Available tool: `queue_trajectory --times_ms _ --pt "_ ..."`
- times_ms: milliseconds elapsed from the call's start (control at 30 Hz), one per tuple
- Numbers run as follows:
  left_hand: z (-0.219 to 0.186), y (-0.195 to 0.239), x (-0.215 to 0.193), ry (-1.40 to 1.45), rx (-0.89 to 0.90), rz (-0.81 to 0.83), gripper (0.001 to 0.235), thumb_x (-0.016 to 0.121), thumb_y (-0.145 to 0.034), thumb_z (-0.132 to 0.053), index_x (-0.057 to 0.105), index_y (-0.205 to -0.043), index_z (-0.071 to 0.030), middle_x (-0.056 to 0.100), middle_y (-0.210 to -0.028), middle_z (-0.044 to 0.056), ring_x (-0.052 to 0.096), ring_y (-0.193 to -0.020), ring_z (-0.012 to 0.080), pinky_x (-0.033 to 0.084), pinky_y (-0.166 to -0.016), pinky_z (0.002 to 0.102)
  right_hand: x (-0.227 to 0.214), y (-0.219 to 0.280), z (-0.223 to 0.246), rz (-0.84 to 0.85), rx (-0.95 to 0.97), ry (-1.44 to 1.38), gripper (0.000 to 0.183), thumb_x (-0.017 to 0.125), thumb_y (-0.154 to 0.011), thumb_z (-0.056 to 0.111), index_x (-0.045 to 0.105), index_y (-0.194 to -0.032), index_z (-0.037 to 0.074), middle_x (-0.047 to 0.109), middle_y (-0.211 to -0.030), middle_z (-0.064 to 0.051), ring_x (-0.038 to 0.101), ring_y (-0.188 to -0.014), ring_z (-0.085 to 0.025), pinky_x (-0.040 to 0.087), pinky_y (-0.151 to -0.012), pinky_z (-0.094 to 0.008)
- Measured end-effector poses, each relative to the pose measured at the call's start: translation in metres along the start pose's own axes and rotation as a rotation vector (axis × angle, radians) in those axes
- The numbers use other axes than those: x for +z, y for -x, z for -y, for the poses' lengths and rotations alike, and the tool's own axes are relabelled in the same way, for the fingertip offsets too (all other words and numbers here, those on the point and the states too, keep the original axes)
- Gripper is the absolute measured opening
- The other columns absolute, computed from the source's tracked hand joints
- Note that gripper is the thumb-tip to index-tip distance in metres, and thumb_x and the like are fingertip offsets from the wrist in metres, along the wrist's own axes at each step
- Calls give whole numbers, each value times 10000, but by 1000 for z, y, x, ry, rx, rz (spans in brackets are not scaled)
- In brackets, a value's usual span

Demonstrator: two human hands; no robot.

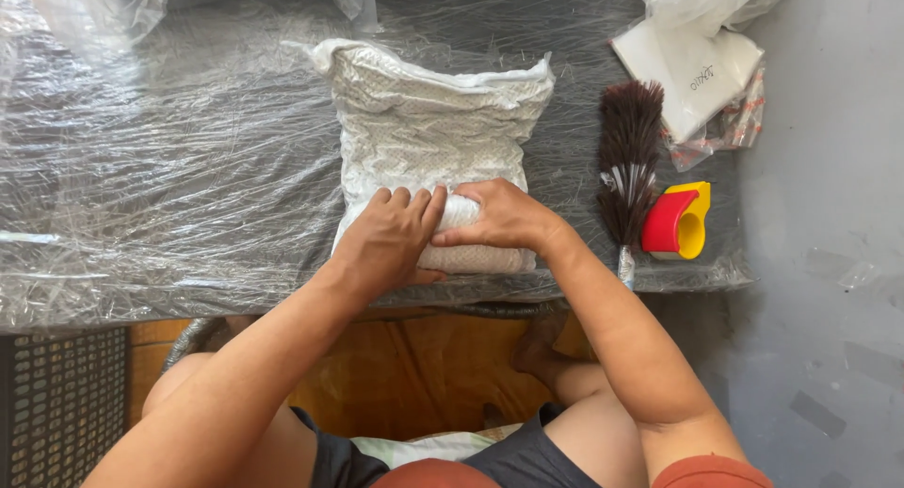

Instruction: The person sits on the floor and packs a white textured item into a clear plastic bag. They roll the item tightly, tie the bag closed, and secure it with tape.

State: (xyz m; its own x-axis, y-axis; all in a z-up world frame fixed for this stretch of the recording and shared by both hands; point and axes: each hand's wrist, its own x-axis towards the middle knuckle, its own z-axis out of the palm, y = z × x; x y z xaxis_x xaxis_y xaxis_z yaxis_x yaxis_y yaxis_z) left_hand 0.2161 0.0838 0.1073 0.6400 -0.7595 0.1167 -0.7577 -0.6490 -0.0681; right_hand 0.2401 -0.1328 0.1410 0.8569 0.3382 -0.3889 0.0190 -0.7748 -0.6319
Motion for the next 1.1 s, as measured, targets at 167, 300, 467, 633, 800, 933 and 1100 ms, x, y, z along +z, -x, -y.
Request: queue_trajectory --times_ms 167,300,467,633,800,933,1100 --pt "7 -5 -2 38 22 13 1223 737 -647 -793 416 -1494 28 633 -1018 85 664 -848 273 491 -775 392 2 17 4 -146 -144 136 843 813 -698 684 566 -1280 126 646 -1251 -178 648 -1164 -426 549 -957 -530" --pt "12 -8 -8 89 17 61 1192 746 -659 -770 426 -1490 21 672 -1025 89 703 -857 285 527 -778 388 17 20 -4 -533 -512 566 744 730 -825 700 568 -1287 140 517 -1221 -82 573 -1158 -306 489 -899 -417" --pt "15 -15 -5 128 21 92 1134 746 -677 -745 441 -1475 0 673 -994 76 710 -845 270 527 -780 379 37 40 -6 -530 -595 832 1339 780 -585 818 344 -1569 21 545 -1385 -224 538 -1307 -365 401 -1072 -495" --pt "15 -13 -4 121 42 70 1122 739 -656 -793 488 -1434 -25 677 -956 63 711 -810 257 540 -760 372 58 37 -23 -626 -573 856 1289 874 -566 677 386 -1545 -3 550 -1346 -230 562 -1240 -389 449 -1014 -507" --pt "20 -17 7 255 22 41 1091 797 -579 -769 558 -1355 -40 693 -933 85 722 -819 290 565 -762 388 44 29 -25 -615 -602 800 1101 821 -622 709 535 -1415 2 605 -1078 -146 641 -957 -309 500 -816 -413" --pt "30 -24 0 380 -21 55 1025 787 -596 -764 601 -1307 -49 714 -945 105 737 -858 315 578 -780 402 26 18 -18 -507 -575 727 1053 863 -600 672 552 -1364 17 608 -988 -122 656 -881 -298 518 -772 -404" --pt "51 -38 -3 568 -131 196 944 785 -579 -736 656 -1259 -94 760 -1004 112 743 -934 375 584 -831 479 -7 1 2 -173 -437 505 1014 919 -554 580 553 -1326 33 643 -967 -157 706 -917 -377 564 -838 -471"
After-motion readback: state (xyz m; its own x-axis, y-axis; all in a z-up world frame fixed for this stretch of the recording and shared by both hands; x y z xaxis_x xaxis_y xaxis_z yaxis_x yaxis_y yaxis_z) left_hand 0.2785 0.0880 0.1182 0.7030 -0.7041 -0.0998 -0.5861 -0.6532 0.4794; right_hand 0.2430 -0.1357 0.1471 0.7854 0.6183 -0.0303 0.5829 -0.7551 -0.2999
